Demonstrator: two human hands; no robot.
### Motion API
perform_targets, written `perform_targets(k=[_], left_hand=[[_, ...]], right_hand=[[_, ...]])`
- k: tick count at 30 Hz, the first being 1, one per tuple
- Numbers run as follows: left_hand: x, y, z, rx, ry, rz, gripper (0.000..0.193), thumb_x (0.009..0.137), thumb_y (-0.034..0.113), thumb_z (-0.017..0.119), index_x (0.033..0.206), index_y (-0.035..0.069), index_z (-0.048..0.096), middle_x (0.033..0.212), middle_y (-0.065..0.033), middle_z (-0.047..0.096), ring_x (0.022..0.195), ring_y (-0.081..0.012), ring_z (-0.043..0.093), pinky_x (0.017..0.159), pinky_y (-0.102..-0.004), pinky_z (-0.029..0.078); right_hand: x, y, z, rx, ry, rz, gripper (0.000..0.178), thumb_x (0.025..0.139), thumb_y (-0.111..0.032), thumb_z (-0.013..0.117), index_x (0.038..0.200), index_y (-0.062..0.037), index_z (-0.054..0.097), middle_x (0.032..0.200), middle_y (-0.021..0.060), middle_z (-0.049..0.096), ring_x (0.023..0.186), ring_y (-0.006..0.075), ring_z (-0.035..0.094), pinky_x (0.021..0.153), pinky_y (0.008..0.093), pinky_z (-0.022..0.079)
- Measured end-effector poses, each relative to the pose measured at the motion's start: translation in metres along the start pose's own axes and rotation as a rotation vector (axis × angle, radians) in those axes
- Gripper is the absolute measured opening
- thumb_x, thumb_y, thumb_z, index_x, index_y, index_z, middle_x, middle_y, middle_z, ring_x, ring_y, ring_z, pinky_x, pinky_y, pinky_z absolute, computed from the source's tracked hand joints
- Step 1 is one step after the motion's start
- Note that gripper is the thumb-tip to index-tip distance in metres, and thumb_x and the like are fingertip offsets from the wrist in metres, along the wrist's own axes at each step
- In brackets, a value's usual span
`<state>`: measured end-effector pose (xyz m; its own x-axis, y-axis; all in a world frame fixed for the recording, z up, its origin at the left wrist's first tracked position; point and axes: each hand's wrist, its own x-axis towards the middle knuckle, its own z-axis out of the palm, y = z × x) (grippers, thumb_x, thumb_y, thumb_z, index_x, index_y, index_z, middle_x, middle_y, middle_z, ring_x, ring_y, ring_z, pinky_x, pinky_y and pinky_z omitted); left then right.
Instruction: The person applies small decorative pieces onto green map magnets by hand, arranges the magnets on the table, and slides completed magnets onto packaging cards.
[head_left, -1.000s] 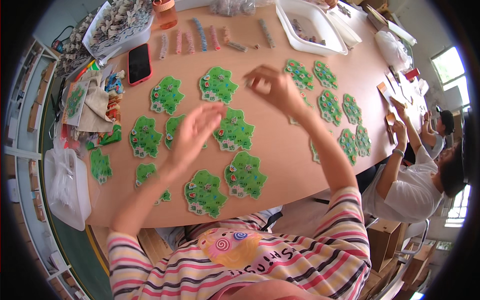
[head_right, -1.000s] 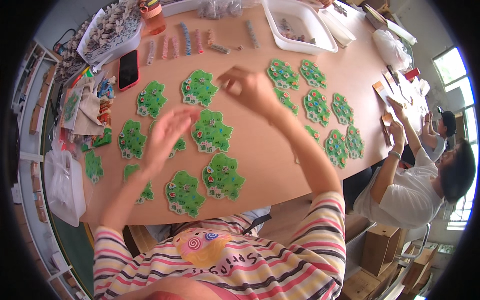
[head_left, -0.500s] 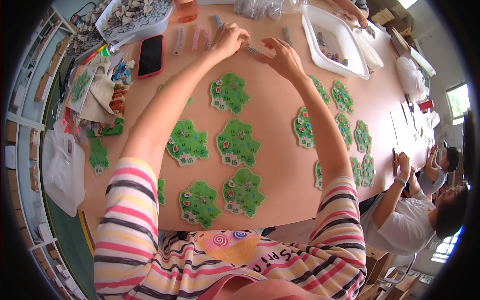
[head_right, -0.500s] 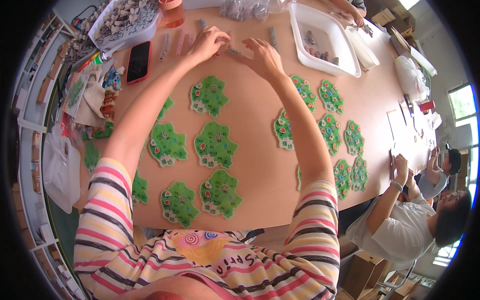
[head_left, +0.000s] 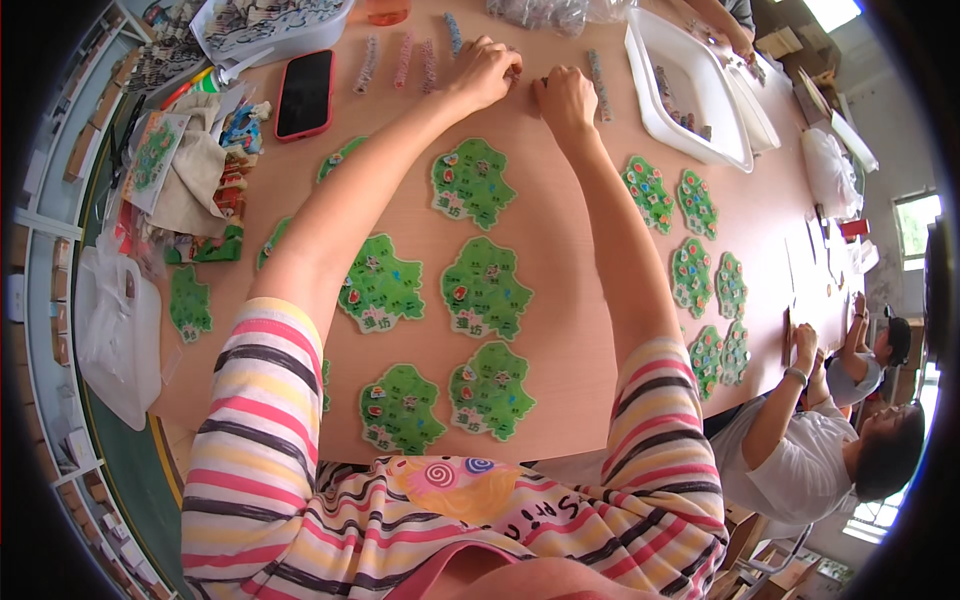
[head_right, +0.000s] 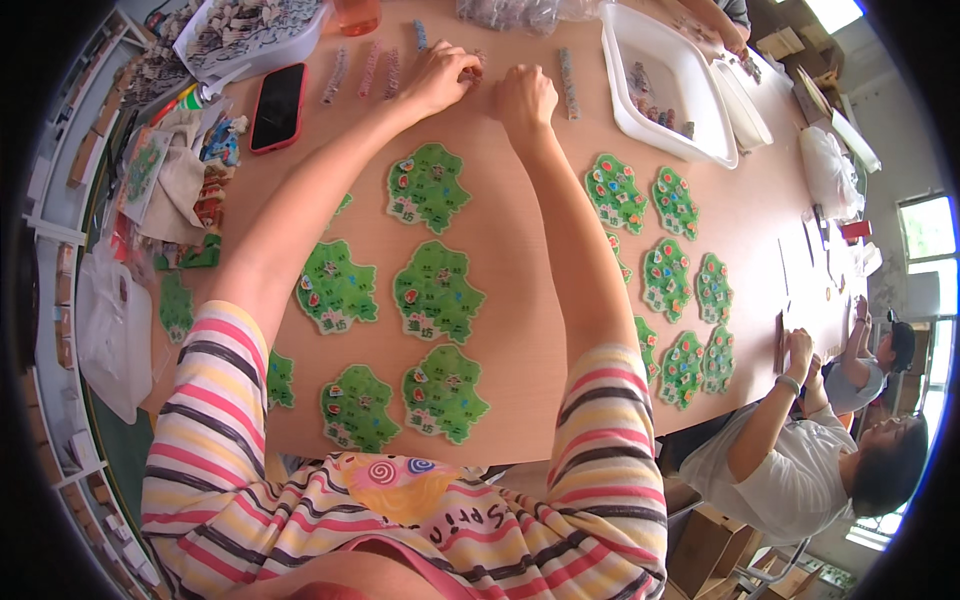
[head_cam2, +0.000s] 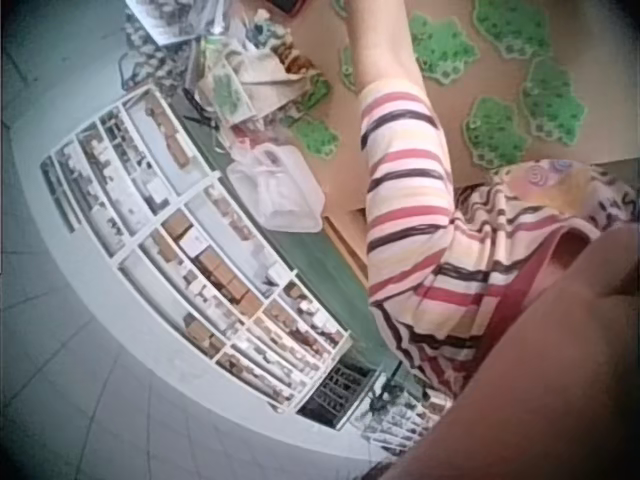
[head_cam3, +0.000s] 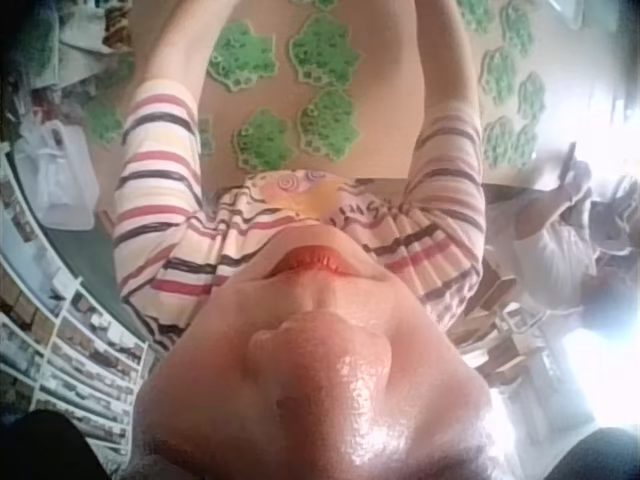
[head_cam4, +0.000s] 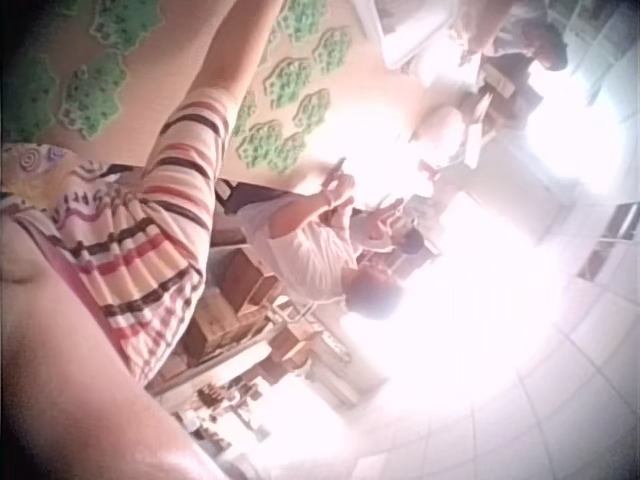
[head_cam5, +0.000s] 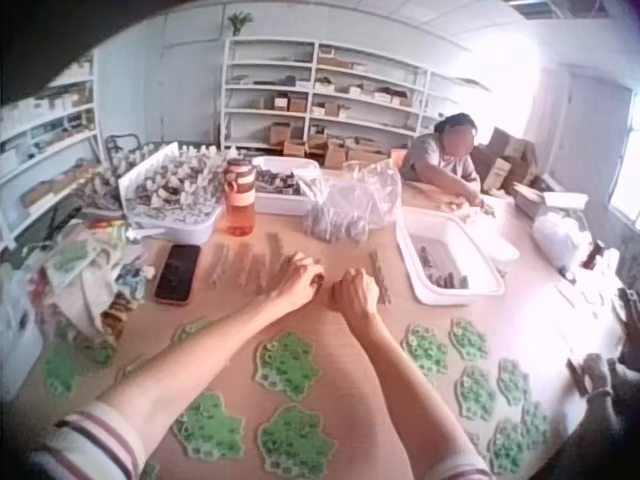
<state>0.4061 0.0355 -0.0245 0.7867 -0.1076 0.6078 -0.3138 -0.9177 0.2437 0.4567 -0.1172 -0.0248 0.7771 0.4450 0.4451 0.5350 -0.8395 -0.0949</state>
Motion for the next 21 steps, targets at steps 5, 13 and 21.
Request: perform_targets(k=[5, 13, 21], left_hand=[[-0.001, 0.009, -0.003, -0.021, -0.033, -0.041, 0.025, 0.068, 0.003, 0.062, 0.092, 0.008, 0.067, 0.089, -0.0096, 0.067, 0.094, -0.0288, 0.058, 0.085, -0.0394, 0.046], [-0.015, 0.007, -0.039, -0.132, -0.074, -0.116, 0.024, 0.077, 0.009, 0.061, 0.101, 0.009, 0.064, 0.089, -0.0067, 0.068, 0.083, -0.0282, 0.064, 0.074, -0.0380, 0.050], [-0.107, -0.010, -0.129, -0.040, -0.147, 0.081, 0.024, 0.084, 0.016, 0.063, 0.107, 0.009, 0.063, 0.111, -0.0056, 0.063, 0.111, -0.0252, 0.054, 0.097, -0.0394, 0.040]], right_hand=[[0.060, 0.023, 0.035, -0.194, -0.037, 0.041, 0.019, 0.083, -0.016, 0.056, 0.087, -0.0044, 0.070, 0.092, 0.0156, 0.067, 0.083, 0.0305, 0.068, 0.069, 0.0372, 0.056], [0.062, 0.044, -0.003, -0.021, -0.063, 0.110, 0.038, 0.083, -0.040, 0.062, 0.094, -0.0045, 0.070, 0.094, 0.0205, 0.068, 0.088, 0.0329, 0.067, 0.077, 0.0407, 0.054], [-0.015, 0.067, -0.045, 0.321, -0.227, -0.210, 0.028, 0.078, -0.030, 0.071, 0.090, -0.0051, 0.069, 0.081, 0.0102, 0.069, 0.078, 0.0259, 0.067, 0.071, 0.0358, 0.053]])
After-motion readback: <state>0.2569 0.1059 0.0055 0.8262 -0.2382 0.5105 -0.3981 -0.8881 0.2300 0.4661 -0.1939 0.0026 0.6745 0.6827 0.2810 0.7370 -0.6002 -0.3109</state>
